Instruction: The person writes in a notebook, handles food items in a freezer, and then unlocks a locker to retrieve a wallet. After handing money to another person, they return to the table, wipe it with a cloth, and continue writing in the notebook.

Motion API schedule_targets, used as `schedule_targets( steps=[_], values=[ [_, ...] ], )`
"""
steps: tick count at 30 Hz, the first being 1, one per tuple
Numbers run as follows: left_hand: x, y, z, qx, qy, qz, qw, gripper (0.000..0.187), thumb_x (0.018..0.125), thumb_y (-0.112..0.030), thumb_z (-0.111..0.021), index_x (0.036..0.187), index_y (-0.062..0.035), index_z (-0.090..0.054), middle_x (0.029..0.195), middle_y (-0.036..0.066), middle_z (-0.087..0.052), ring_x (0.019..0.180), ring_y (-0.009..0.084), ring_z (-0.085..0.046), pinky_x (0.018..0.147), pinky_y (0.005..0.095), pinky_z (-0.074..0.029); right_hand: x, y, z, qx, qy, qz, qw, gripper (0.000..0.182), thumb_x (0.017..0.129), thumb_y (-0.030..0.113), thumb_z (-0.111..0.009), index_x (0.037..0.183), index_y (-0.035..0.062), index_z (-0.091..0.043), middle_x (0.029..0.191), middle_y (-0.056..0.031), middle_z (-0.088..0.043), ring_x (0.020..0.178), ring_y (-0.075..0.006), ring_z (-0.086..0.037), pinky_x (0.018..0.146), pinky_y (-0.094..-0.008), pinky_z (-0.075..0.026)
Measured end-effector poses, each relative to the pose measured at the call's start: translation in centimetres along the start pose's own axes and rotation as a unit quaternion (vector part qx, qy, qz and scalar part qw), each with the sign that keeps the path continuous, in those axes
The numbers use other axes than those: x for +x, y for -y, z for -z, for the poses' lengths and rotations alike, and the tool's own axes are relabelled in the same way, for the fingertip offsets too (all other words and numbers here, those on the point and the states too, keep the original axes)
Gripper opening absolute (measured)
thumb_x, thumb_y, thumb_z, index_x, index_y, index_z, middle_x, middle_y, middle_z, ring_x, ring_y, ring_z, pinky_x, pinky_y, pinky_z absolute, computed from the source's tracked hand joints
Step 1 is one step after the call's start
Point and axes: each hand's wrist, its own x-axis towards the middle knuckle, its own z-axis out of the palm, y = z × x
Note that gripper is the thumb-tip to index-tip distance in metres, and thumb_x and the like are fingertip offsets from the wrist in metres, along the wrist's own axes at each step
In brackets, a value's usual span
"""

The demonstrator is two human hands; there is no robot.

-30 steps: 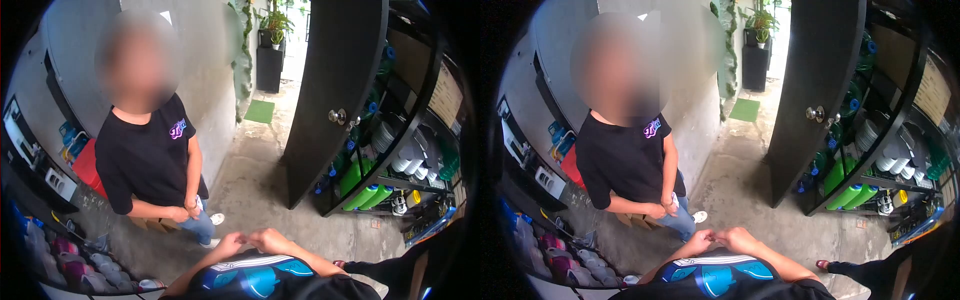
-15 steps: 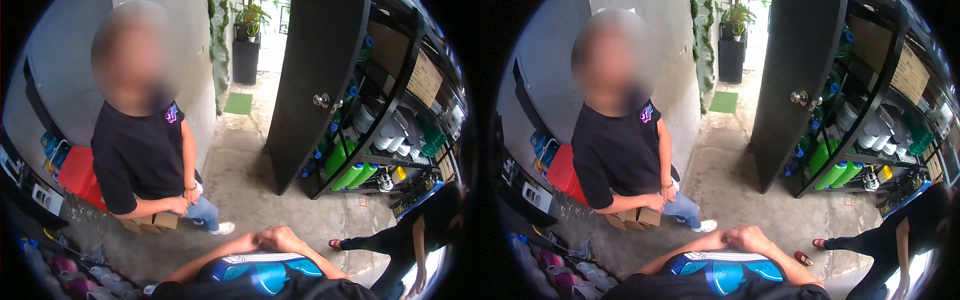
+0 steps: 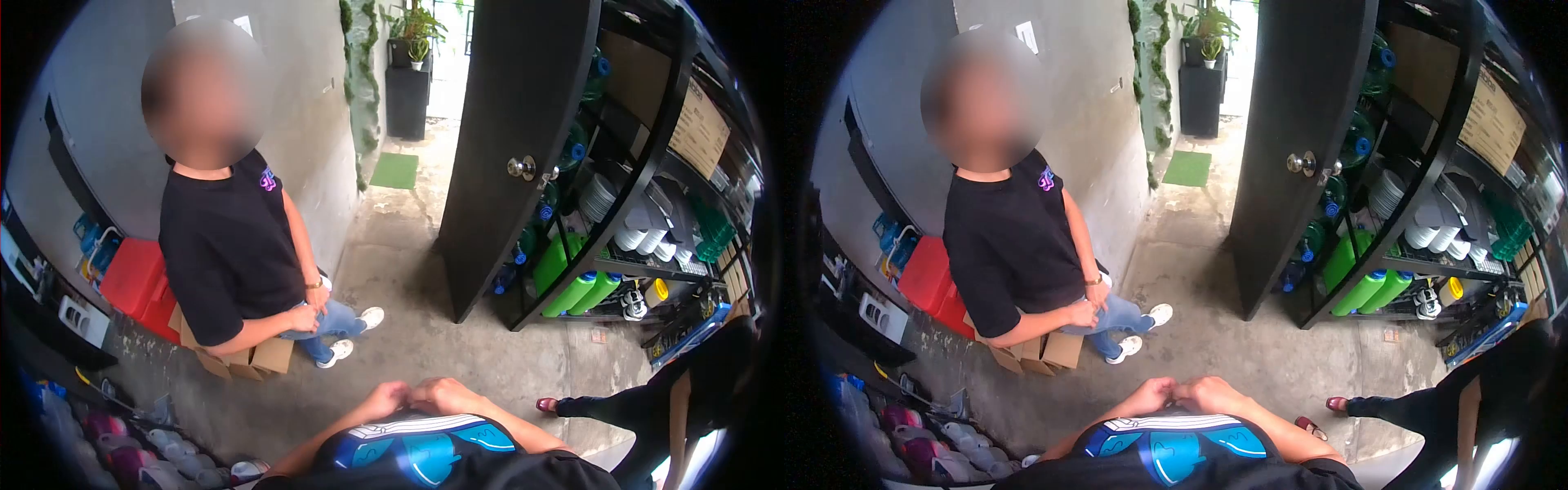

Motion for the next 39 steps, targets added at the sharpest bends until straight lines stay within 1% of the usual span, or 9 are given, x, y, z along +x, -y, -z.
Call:
schedule_targets(
  steps=[2, 5, 6, 8, 11, 17, 27, 33, 39],
  values=[
    [-0.2, 0.0, -0.2, -0.026, -0.002, 0.001, 1.0, 0.018, 0.08, 0.005, -0.048, 0.094, -0.0017, -0.058, 0.081, 0.005, -0.061, 0.077, 0.0113, -0.056, 0.069, 0.0266, -0.046, -0.1, -0.4, -0.3, -0.011, 0.012, -0.013, 1.0, 0.019, 0.076, 0.008, -0.06, 0.095, 0.0085, -0.062, 0.08, -0.0145, -0.062, 0.079, -0.0329, -0.059, 0.07, -0.04, -0.048],
    [0.3, 1.1, -0.9, 0.034, -0.026, -0.087, 0.995, 0.018, 0.081, 0.003, -0.048, 0.095, -0.0011, -0.058, 0.085, 0.007, -0.063, 0.081, 0.0139, -0.057, 0.071, 0.0281, -0.046, 0.0, -0.9, -0.7, -0.017, 0.019, -0.007, 1.0, 0.022, 0.077, 0.01, -0.059, 0.099, 0.0094, -0.061, 0.082, -0.0146, -0.062, 0.078, -0.033, -0.06, 0.069, -0.0404, -0.048],
    [0.1, 0.6, -1.3, 0.025, -0.03, -0.062, 0.997, 0.018, 0.081, 0.002, -0.049, 0.095, -0.0012, -0.058, 0.086, 0.007, -0.063, 0.082, 0.0147, -0.057, 0.072, 0.0289, -0.046, -0.2, -1.0, -0.8, -0.016, 0.02, -0.003, 1.0, 0.023, 0.077, 0.01, -0.059, 0.1, 0.0097, -0.06, 0.082, -0.0145, -0.062, 0.077, -0.033, -0.06, 0.069, -0.0405, -0.048],
    [-0.1, -0.9, -2.0, 0.004, -0.043, -0.013, 0.999, 0.018, 0.08, 0.001, -0.05, 0.095, -0.0013, -0.059, 0.088, 0.009, -0.064, 0.084, 0.0161, -0.058, 0.074, 0.0306, -0.046, -0.6, -0.7, -0.3, -0.033, -0.014, 0.002, 0.999, 0.022, 0.075, 0.01, -0.061, 0.097, 0.0101, -0.062, 0.082, -0.0133, -0.063, 0.076, -0.0318, -0.06, 0.069, -0.0394, -0.049],
    [1.0, -0.5, -2.3, 0.15, -0.015, -0.092, 0.984, 0.018, 0.079, -0.004, -0.052, 0.095, -0.0031, -0.06, 0.088, 0.011, -0.064, 0.085, 0.0179, -0.059, 0.074, 0.0321, -0.046, -1.1, -1.6, -0.2, -0.074, -0.047, 0.018, 0.996, 0.019, 0.072, 0.01, -0.063, 0.091, 0.0101, -0.064, 0.08, -0.0114, -0.064, 0.075, -0.0298, -0.061, 0.068, -0.0373, -0.049],
    [1.9, -1.3, -4.2, 0.154, 0.013, -0.092, 0.984, 0.018, 0.079, -0.007, -0.052, 0.094, -0.0055, -0.061, 0.084, 0.013, -0.064, 0.079, 0.0215, -0.059, 0.073, 0.0331, -0.045, -3.2, -1.7, 0.3, -0.082, -0.073, -0.023, 0.994, 0.015, 0.068, 0.007, -0.066, 0.083, 0.0086, -0.065, 0.077, -0.0105, -0.064, 0.075, -0.0283, -0.062, 0.067, -0.0361, -0.05],
    [4.4, -1.4, -7.4, 0.153, 0.101, -0.076, 0.98, 0.022, 0.076, -0.002, -0.05, 0.096, -0.0022, -0.059, 0.084, 0.009, -0.064, 0.08, 0.0145, -0.057, 0.073, 0.0303, -0.044, -7.3, -1.7, 0.7, -0.06, -0.153, -0.096, 0.982, 0.018, 0.066, 0.005, -0.067, 0.084, 0.0087, -0.065, 0.078, -0.0111, -0.064, 0.076, -0.0294, -0.062, 0.067, -0.0369, -0.05],
    [5.9, -1.4, -8.3, 0.151, 0.175, -0.042, 0.972, 0.036, 0.075, 0.004, -0.047, 0.109, -0.002, -0.057, 0.1, 0.007, -0.063, 0.092, 0.0137, -0.055, 0.083, 0.0287, -0.042, -8.9, -1.9, 1.5, -0.086, -0.164, -0.096, 0.978, 0.015, 0.066, 0.006, -0.068, 0.079, 0.0084, -0.064, 0.076, -0.0098, -0.063, 0.073, -0.0287, -0.061, 0.064, -0.0367, -0.05],
    [6.0, -1.9, -9.9, 0.098, 0.15, -0.086, 0.98, 0.02, 0.075, 0.005, -0.049, 0.093, -0.0006, -0.057, 0.083, 0.006, -0.06, 0.08, 0.0118, -0.054, 0.071, 0.0273, -0.044, -10.9, -3.0, 2.2, -0.056, -0.14, -0.08, 0.985, 0.017, 0.068, 0.008, -0.065, 0.085, 0.0115, -0.065, 0.074, -0.0104, -0.062, 0.071, -0.0301, -0.06, 0.064, -0.0387, -0.049]
  ],
)
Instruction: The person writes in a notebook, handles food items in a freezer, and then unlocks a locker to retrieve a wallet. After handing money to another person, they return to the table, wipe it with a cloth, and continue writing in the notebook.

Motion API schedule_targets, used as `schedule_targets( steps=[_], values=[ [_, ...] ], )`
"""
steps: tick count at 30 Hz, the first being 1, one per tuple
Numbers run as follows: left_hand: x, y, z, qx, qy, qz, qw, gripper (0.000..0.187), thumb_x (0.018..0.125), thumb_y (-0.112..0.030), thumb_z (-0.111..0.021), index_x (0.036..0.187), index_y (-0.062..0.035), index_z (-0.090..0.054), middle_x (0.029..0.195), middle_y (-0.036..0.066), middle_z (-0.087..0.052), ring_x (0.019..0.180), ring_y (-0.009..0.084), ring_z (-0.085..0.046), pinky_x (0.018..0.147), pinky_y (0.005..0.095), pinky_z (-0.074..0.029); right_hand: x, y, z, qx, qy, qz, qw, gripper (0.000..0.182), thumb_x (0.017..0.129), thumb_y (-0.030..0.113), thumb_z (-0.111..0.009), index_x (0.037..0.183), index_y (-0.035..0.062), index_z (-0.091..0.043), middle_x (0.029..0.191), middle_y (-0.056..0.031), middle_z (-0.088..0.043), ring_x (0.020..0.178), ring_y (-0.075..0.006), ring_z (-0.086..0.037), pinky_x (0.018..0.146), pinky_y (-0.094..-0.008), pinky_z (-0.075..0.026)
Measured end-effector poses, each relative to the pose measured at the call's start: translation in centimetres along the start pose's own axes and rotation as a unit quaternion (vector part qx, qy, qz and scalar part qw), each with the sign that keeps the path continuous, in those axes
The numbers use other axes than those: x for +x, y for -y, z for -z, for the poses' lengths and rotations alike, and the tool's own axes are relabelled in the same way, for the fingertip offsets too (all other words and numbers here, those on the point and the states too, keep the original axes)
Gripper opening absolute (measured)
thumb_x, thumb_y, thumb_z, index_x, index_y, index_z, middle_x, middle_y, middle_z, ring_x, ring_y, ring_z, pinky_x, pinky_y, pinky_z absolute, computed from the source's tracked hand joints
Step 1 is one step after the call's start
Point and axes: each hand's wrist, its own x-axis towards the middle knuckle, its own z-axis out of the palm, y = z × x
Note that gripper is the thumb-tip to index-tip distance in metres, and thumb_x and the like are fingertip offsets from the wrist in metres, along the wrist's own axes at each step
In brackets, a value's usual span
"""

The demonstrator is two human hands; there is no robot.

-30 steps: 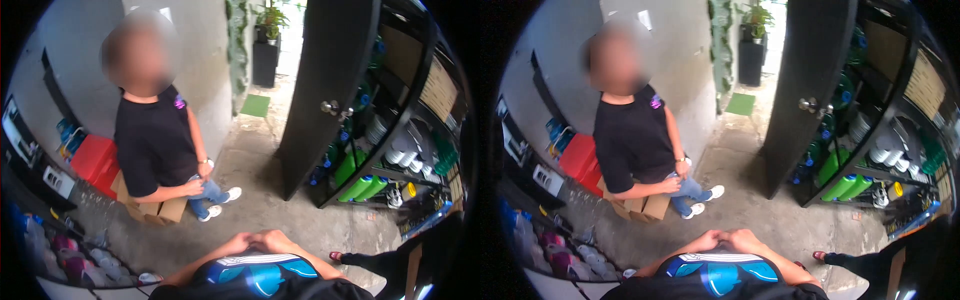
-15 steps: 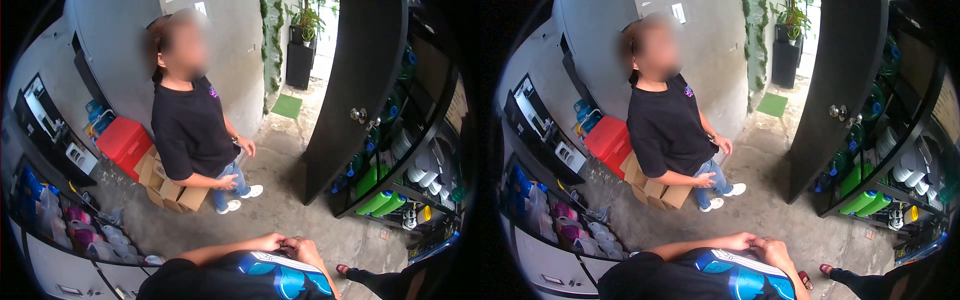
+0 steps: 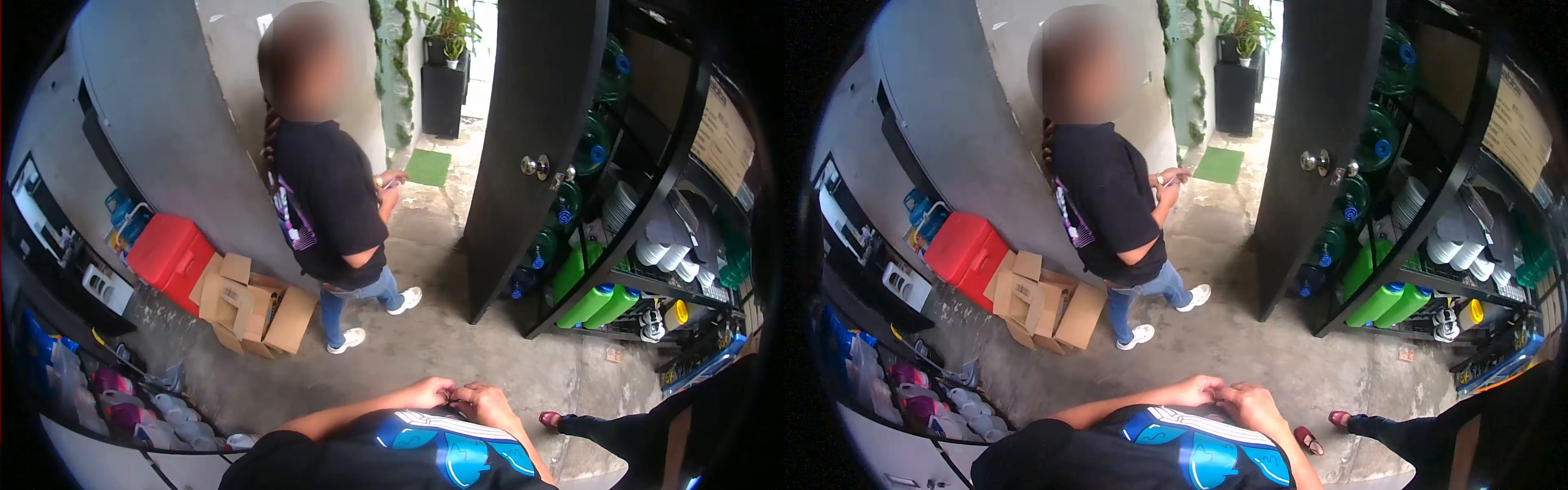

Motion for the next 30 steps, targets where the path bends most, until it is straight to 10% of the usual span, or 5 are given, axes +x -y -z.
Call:
schedule_targets(
  steps=[13, 30],
  values=[
    [1.9, 0.1, 1.1, 0.092, 0.07, 0.019, 0.993, 0.026, 0.077, 0.0, -0.053, 0.102, -0.0006, -0.056, 0.091, 0.008, -0.062, 0.086, 0.0128, -0.056, 0.075, 0.0289, -0.045, -0.4, 0.3, -0.4, -0.007, -0.056, -0.082, 0.995, 0.018, 0.072, 0.011, -0.063, 0.09, 0.01, -0.065, 0.08, -0.0125, -0.064, 0.077, -0.0311, -0.062, 0.068, -0.0391, -0.05],
    [-1.7, 1.0, 17.5, 0.138, 0.034, -0.061, 0.988, 0.013, 0.081, -0.006, -0.054, 0.092, -0.0037, -0.059, 0.076, 0.008, -0.062, 0.07, 0.0157, -0.057, 0.064, 0.0313, -0.045, 13.4, 3.2, -8.3, -0.114, -0.146, -0.136, 0.973, 0.008, 0.077, 0.014, -0.06, 0.074, 0.0073, -0.057, 0.066, -0.0119, -0.059, 0.064, -0.0316, -0.059, 0.055, -0.0427, -0.047]
  ],
)
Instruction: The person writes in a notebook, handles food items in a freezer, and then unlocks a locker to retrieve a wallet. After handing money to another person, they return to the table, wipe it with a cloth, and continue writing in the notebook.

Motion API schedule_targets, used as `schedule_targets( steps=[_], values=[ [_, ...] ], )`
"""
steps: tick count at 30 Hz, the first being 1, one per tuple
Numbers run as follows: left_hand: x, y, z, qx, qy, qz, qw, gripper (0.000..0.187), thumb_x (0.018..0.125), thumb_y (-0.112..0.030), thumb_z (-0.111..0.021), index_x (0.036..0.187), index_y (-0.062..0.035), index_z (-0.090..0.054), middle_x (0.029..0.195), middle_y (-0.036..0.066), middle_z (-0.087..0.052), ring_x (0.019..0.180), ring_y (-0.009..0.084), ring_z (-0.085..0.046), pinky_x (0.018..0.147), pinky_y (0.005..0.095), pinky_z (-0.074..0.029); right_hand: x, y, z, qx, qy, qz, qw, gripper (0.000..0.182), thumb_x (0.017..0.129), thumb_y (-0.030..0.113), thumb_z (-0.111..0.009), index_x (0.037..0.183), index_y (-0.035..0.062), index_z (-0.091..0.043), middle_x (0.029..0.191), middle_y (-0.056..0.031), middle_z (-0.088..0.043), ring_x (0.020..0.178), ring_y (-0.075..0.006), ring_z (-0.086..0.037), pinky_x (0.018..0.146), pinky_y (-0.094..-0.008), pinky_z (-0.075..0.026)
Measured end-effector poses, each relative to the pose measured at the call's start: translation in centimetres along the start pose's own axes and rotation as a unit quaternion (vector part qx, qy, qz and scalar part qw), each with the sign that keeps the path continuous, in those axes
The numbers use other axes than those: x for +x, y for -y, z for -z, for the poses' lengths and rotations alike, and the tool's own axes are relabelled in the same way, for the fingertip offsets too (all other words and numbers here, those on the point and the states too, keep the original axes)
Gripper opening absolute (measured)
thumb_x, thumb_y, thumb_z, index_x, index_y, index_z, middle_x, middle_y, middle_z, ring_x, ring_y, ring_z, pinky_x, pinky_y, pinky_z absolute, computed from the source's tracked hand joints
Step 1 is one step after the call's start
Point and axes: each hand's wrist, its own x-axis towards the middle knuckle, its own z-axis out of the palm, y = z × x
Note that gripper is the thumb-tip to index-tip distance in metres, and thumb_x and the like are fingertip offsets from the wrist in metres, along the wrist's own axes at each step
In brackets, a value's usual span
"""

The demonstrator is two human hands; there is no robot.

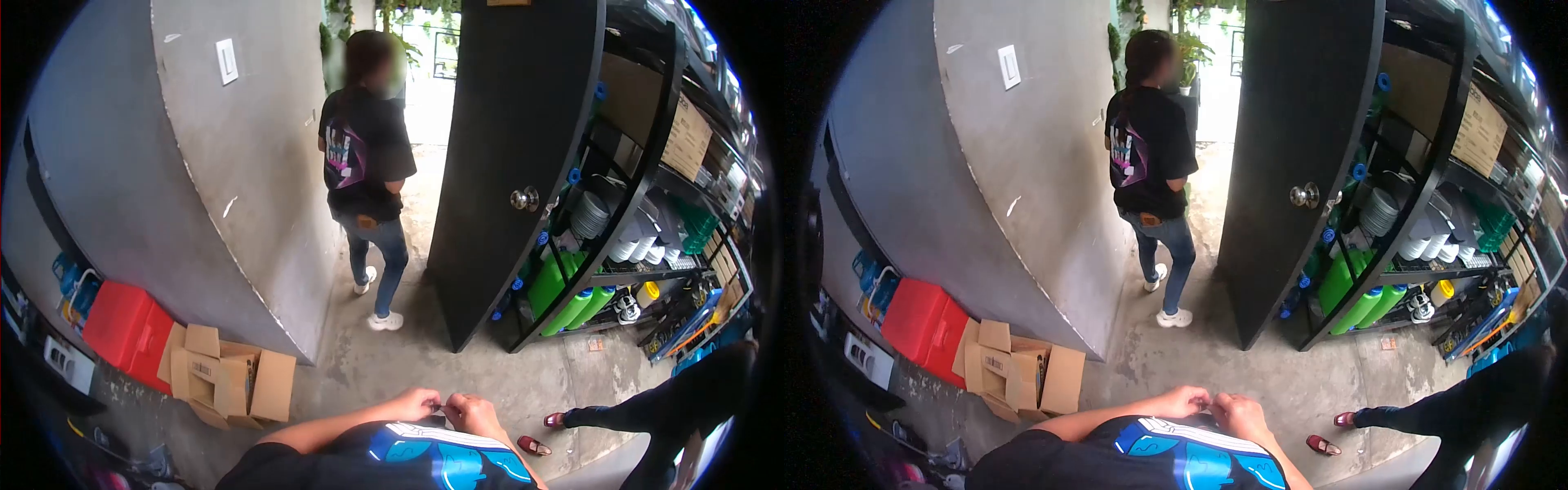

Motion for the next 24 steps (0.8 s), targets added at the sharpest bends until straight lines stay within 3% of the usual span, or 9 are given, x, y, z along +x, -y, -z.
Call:
schedule_targets(
  steps=[3, 6, 7, 10, 13, 17, 21, 24],
  values=[
    [-1.0, 0.7, 1.9, -0.042, 0.029, 0.002, 0.999, 0.014, 0.081, -0.004, -0.052, 0.094, -0.003, -0.058, 0.078, 0.008, -0.062, 0.071, 0.0157, -0.057, 0.065, 0.0309, -0.045, 0.5, 1.2, -1.7, -0.006, -0.015, -0.025, 1.0, 0.008, 0.076, 0.014, -0.061, 0.073, 0.0077, -0.056, 0.064, -0.0114, -0.058, 0.062, -0.0313, -0.058, 0.054, -0.0425, -0.047],
    [-1.5, -0.9, 3.7, 0.008, 0.079, 0.045, 0.996, 0.018, 0.083, -0.001, -0.047, 0.099, -0.0014, -0.056, 0.09, 0.006, -0.061, 0.085, 0.0118, -0.055, 0.074, 0.0266, -0.045, 0.7, 2.0, -3.3, 0.016, -0.087, -0.035, 0.995, 0.005, 0.073, 0.009, -0.065, 0.075, 0.0081, -0.06, 0.065, -0.0122, -0.059, 0.064, -0.0311, -0.059, 0.056, -0.0393, -0.047],
    [-1.4, 0.2, 3.6, -0.025, 0.083, 0.015, 0.996, 0.02, 0.084, 0.0, -0.044, 0.099, -0.0024, -0.055, 0.086, 0.004, -0.059, 0.08, 0.0105, -0.055, 0.071, 0.026, -0.045, 0.6, 2.0, -3.7, 0.019, -0.102, -0.028, 0.994, 0.005, 0.073, 0.008, -0.066, 0.075, 0.0087, -0.062, 0.064, -0.0108, -0.058, 0.062, -0.0299, -0.058, 0.055, -0.0378, -0.046],
    [-1.2, -0.7, 4.1, -0.076, 0.15, 0.095, 0.981, 0.022, 0.084, 0.001, -0.04, 0.1, -0.0033, -0.054, 0.084, 0.004, -0.057, 0.076, 0.0093, -0.054, 0.067, 0.0255, -0.045, 0.1, 3.6, -3.3, 0.009, -0.132, -0.061, 0.989, 0.005, 0.072, 0.009, -0.067, 0.074, 0.009, -0.063, 0.064, -0.0091, -0.058, 0.06, -0.0277, -0.058, 0.054, -0.0359, -0.046],
    [-0.7, 2.3, 2.5, -0.132, 0.13, 0.009, 0.983, 0.014, 0.09, -0.009, -0.042, 0.094, -0.0049, -0.055, 0.066, 0.0, -0.05, 0.062, 0.0087, -0.05, 0.056, 0.0249, -0.041, -1.0, 4.1, -3.7, -0.002, -0.169, -0.089, 0.982, 0.006, 0.071, 0.009, -0.069, 0.074, 0.0092, -0.064, 0.064, -0.0079, -0.058, 0.059, -0.0258, -0.057, 0.052, -0.034, -0.045],
    [0.2, 1.0, 1.2, -0.132, 0.162, 0.024, 0.978, 0.015, 0.086, -0.004, -0.042, 0.093, -0.005, -0.055, 0.069, 0.002, -0.053, 0.063, 0.0104, -0.052, 0.058, 0.0258, -0.042, -2.5, 4.0, -3.6, 0.003, -0.187, -0.131, 0.974, 0.006, 0.071, 0.008, -0.065, 0.075, 0.0119, -0.065, 0.063, -0.0063, -0.056, 0.06, -0.0266, -0.056, 0.053, -0.0356, -0.045],
    [0.8, 0.5, 0.5, -0.088, 0.205, -0.032, 0.974, 0.017, 0.085, -0.003, -0.041, 0.092, -0.0068, -0.056, 0.065, 0.003, -0.052, 0.06, 0.0101, -0.05, 0.057, 0.0268, -0.042, -3.1, 3.8, -3.2, 0.023, -0.184, -0.116, 0.976, 0.007, 0.072, 0.005, -0.063, 0.077, 0.0091, -0.064, 0.067, -0.0078, -0.059, 0.061, -0.0261, -0.058, 0.055, -0.0351, -0.047],
    [1.0, 1.2, 0.1, -0.078, 0.215, 0.011, 0.973, 0.017, 0.085, -0.005, -0.041, 0.091, -0.0087, -0.056, 0.061, 0.001, -0.049, 0.057, 0.0107, -0.047, 0.054, 0.0277, -0.039, -2.2, 4.8, -2.9, 0.063, -0.163, -0.131, 0.976, 0.008, 0.072, 0.003, -0.063, 0.077, 0.0085, -0.064, 0.068, -0.0086, -0.06, 0.063, -0.026, -0.059, 0.056, -0.0347, -0.047]
  ],
)
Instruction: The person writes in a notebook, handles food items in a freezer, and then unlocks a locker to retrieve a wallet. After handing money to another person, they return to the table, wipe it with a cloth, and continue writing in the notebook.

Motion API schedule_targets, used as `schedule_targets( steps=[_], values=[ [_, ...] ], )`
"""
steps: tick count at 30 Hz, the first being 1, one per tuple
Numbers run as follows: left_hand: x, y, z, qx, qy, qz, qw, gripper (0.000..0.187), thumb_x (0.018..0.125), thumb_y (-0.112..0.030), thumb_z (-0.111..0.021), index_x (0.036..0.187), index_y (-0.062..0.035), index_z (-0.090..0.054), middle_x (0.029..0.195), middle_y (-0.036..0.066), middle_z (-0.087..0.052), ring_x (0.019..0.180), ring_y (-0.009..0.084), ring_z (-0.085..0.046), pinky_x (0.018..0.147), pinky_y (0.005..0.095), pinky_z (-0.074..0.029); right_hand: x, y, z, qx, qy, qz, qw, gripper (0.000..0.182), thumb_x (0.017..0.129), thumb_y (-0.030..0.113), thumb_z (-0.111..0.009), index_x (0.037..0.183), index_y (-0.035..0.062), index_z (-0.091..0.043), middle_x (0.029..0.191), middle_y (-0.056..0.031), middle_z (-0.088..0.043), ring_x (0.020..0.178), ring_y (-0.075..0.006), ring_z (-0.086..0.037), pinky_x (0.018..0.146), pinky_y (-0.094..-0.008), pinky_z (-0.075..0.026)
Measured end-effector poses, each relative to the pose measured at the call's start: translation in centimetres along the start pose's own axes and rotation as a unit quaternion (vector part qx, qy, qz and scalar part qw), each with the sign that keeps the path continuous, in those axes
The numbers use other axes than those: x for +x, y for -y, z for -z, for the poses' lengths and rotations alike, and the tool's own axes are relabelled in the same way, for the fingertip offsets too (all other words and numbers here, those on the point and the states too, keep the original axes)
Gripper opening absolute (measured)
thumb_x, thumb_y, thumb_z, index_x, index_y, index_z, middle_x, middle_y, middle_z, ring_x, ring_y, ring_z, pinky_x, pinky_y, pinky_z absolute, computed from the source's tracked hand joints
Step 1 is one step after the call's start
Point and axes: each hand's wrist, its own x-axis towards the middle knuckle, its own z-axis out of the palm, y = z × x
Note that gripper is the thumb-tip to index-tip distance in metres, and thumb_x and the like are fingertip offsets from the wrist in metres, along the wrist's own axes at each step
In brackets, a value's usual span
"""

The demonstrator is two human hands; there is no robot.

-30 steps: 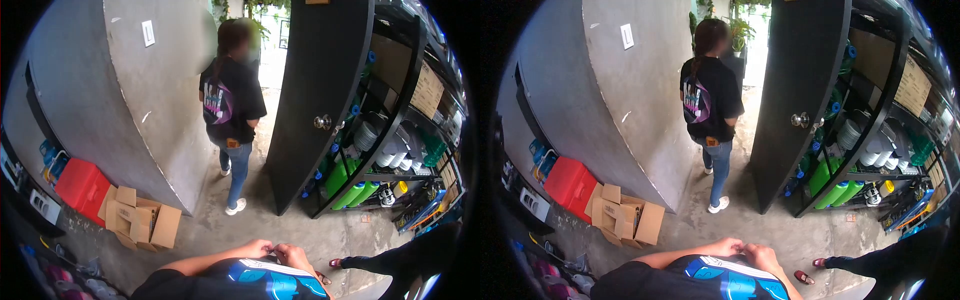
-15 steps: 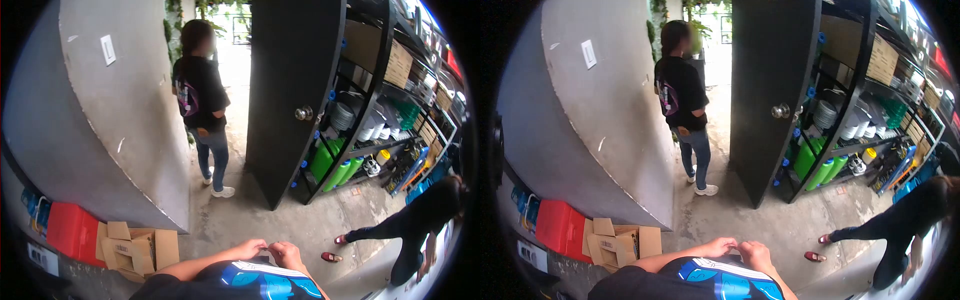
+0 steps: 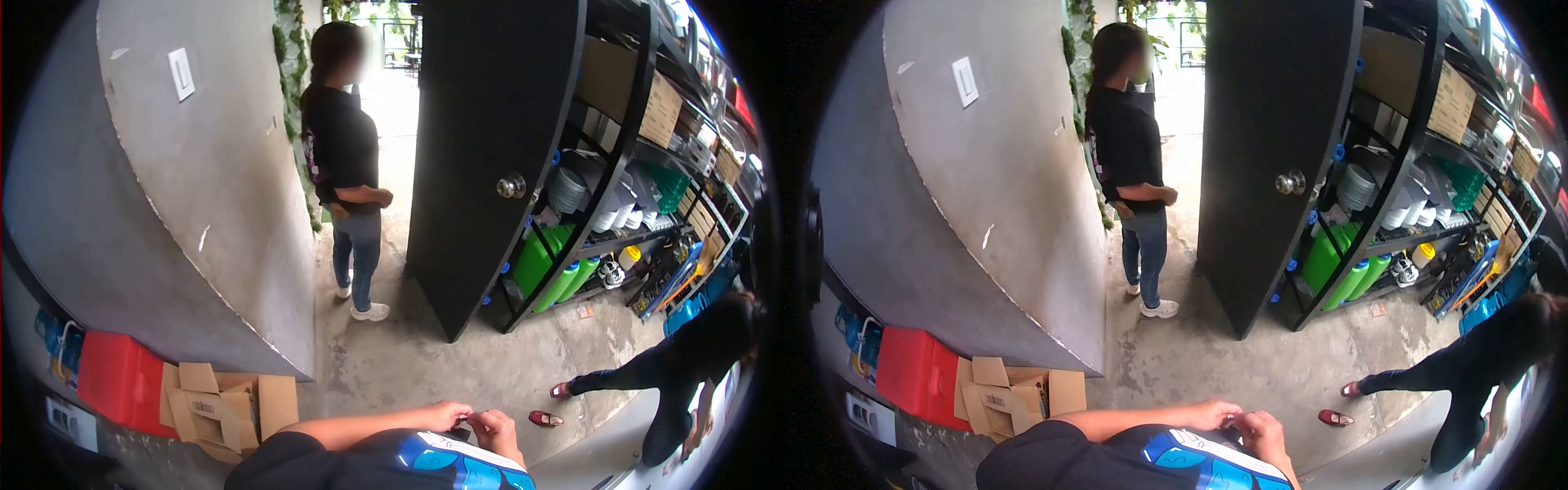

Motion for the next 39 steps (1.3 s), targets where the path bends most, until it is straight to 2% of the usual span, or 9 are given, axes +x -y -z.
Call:
schedule_targets(
  steps=[1, 4, 7, 13, 16, 21, 25, 34, 39],
  values=[
    [0.4, 1.5, -0.4, -0.011, -0.012, -0.028, 0.999, 0.016, 0.086, -0.006, -0.041, 0.089, -0.01, -0.057, 0.058, -0.001, -0.045, 0.054, 0.0107, -0.042, 0.051, 0.0282, -0.036, 0.1, -0.1, -0.2, 0.01, 0.017, 0.0, 1.0, 0.008, 0.072, 0.003, -0.063, 0.078, 0.0084, -0.064, 0.069, -0.0094, -0.06, 0.064, -0.0266, -0.059, 0.056, -0.0348, -0.048],
    [0.3, 2.2, -0.1, -0.008, -0.012, -0.016, 1.0, 0.018, 0.085, -0.005, -0.041, 0.092, -0.0089, -0.057, 0.065, 0.004, -0.055, 0.061, 0.0131, -0.051, 0.058, 0.0293, -0.042, 0.8, 0.4, -0.4, 0.012, 0.04, -0.01, 0.999, 0.008, 0.073, 0.005, -0.065, 0.08, 0.008, -0.064, 0.07, -0.0106, -0.061, 0.066, -0.0268, -0.061, 0.057, -0.0343, -0.049],
    [-1.5, -1.4, 1.0, 0.014, -0.042, -0.009, 0.999, 0.019, 0.085, -0.004, -0.043, 0.096, -0.0068, -0.058, 0.081, 0.009, -0.063, 0.076, 0.0163, -0.058, 0.069, 0.0307, -0.046, 1.2, 0.4, -0.7, 0.029, 0.079, -0.077, 0.993, 0.01, 0.073, 0.009, -0.067, 0.082, 0.007, -0.064, 0.073, -0.0123, -0.063, 0.067, -0.027, -0.062, 0.06, -0.0339, -0.05],
    [-2.8, -0.5, 2.2, -0.003, -0.074, -0.029, 0.997, 0.022, 0.086, -0.004, -0.048, 0.105, -0.0043, -0.057, 0.097, 0.008, -0.063, 0.093, 0.0135, -0.056, 0.08, 0.0284, -0.044, 3.5, 2.0, -2.1, 0.044, 0.135, -0.168, 0.975, 0.019, 0.077, 0.017, -0.067, 0.087, 0.0025, -0.061, 0.08, -0.0169, -0.064, 0.074, -0.0296, -0.064, 0.065, -0.0349, -0.051],
    [-3.1, 0.4, 3.3, 0.011, -0.069, 0.027, 0.997, 0.023, 0.084, -0.005, -0.053, 0.107, -0.0027, -0.055, 0.099, 0.009, -0.062, 0.096, 0.0142, -0.056, 0.083, 0.0288, -0.043, 4.6, 2.5, -2.6, 0.042, 0.171, -0.175, 0.969, 0.022, 0.078, 0.02, -0.067, 0.09, 0.0022, -0.061, 0.082, -0.0181, -0.064, 0.077, -0.0307, -0.064, 0.067, -0.0352, -0.051],
    [-4.3, 0.4, 5.5, 0.04, -0.126, -0.01, 0.991, 0.025, 0.077, -0.006, -0.065, 0.099, -0.0026, -0.055, 0.085, 0.005, -0.063, 0.08, 0.0096, -0.058, 0.07, 0.0265, -0.047, 5.7, 1.0, -4.7, 0.081, 0.148, -0.046, 0.985, 0.014, 0.072, 0.016, -0.071, 0.082, 0.0082, -0.066, 0.07, -0.0125, -0.06, 0.064, -0.0272, -0.06, 0.059, -0.0356, -0.048],
    [-5.9, -1.2, 7.5, 0.042, -0.139, -0.037, 0.989, 0.02, 0.076, -0.006, -0.066, 0.093, -0.0039, -0.056, 0.076, 0.005, -0.061, 0.072, 0.0104, -0.056, 0.062, 0.0269, -0.045, 7.3, 1.4, -5.8, 0.054, 0.15, 0.07, 0.985, 0.015, 0.068, 0.01, -0.073, 0.081, 0.0047, -0.066, 0.072, -0.011, -0.061, 0.068, -0.0261, -0.059, 0.062, -0.0334, -0.048],
    [-6.9, 1.4, 11.0, -0.043, -0.201, -0.024, 0.978, 0.016, 0.078, -0.002, -0.062, 0.093, -0.003, -0.056, 0.083, 0.005, -0.061, 0.081, 0.01, -0.056, 0.07, 0.0253, -0.045, 11.6, 2.3, -8.2, 0.12, 0.207, 0.092, 0.966, 0.02, 0.075, 0.015, -0.066, 0.095, 0.0125, -0.064, 0.082, -0.0125, -0.061, 0.074, -0.0307, -0.061, 0.065, -0.0382, -0.049],
    [-7.3, 2.0, 13.4, -0.038, -0.249, 0.011, 0.968, 0.028, 0.073, 0.009, -0.055, 0.098, -0.0019, -0.056, 0.092, 0.004, -0.061, 0.088, 0.0105, -0.055, 0.077, 0.026, -0.045, 15.2, 1.9, -9.9, 0.147, 0.235, 0.136, 0.951, 0.017, 0.079, 0.017, -0.062, 0.094, 0.0091, -0.061, 0.083, -0.0169, -0.062, 0.077, -0.0358, -0.06, 0.067, -0.0408, -0.049]
  ],
)
